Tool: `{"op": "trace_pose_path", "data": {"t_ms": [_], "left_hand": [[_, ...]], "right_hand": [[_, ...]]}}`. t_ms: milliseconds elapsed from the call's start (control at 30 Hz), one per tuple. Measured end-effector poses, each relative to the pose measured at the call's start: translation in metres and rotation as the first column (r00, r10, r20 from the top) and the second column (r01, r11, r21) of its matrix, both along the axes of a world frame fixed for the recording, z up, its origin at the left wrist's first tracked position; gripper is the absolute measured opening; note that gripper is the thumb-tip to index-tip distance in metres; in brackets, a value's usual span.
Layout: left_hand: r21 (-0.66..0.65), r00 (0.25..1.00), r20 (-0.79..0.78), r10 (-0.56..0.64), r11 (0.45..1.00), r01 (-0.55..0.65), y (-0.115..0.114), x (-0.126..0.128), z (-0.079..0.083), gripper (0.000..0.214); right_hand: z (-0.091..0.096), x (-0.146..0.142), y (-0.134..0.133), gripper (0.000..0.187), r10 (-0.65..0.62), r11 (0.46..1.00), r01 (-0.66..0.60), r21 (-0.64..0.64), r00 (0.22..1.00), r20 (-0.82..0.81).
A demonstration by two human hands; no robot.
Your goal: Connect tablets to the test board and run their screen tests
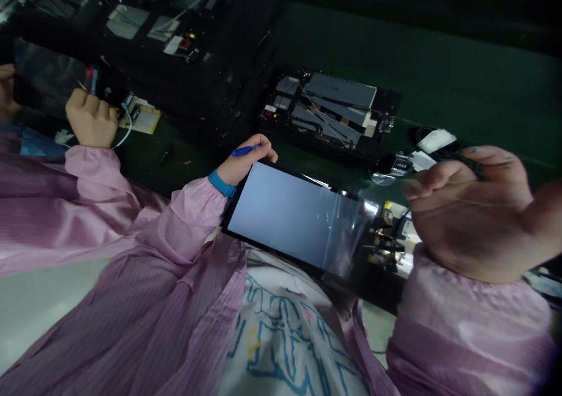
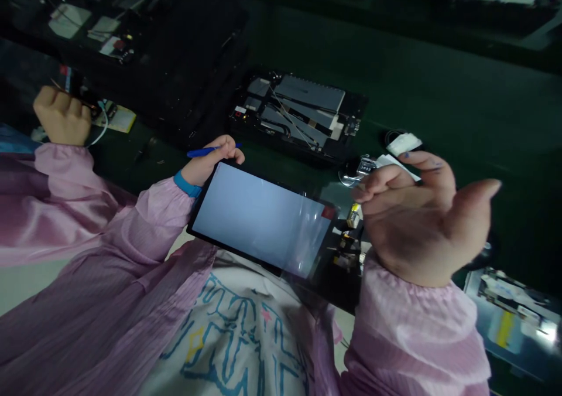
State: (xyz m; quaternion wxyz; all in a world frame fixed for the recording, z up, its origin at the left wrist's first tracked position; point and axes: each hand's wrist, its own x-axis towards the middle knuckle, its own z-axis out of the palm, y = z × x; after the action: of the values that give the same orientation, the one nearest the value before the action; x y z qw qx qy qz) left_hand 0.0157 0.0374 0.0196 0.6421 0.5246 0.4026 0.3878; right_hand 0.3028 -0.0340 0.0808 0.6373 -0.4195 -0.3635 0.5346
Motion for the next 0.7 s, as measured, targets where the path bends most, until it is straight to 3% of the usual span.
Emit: {"op": "trace_pose_path", "data": {"t_ms": [533,700], "left_hand": [[-0.021,1.0,-0.015,-0.015,1.0,0.015,-0.001,-0.001,0.002,0.047],[-0.032,1.0,0.009,-0.007,0.999,0.007,0.0,-0.001,0.0,0.048]], "right_hand": [[-0.006,-0.006,-0.007,0.04,0.094,0.994,-0.097,0.053,0.994,0.052],[-0.005,-0.019,-0.027,0.04,0.287,0.951,-0.298,0.082,0.95,0.124]]}}
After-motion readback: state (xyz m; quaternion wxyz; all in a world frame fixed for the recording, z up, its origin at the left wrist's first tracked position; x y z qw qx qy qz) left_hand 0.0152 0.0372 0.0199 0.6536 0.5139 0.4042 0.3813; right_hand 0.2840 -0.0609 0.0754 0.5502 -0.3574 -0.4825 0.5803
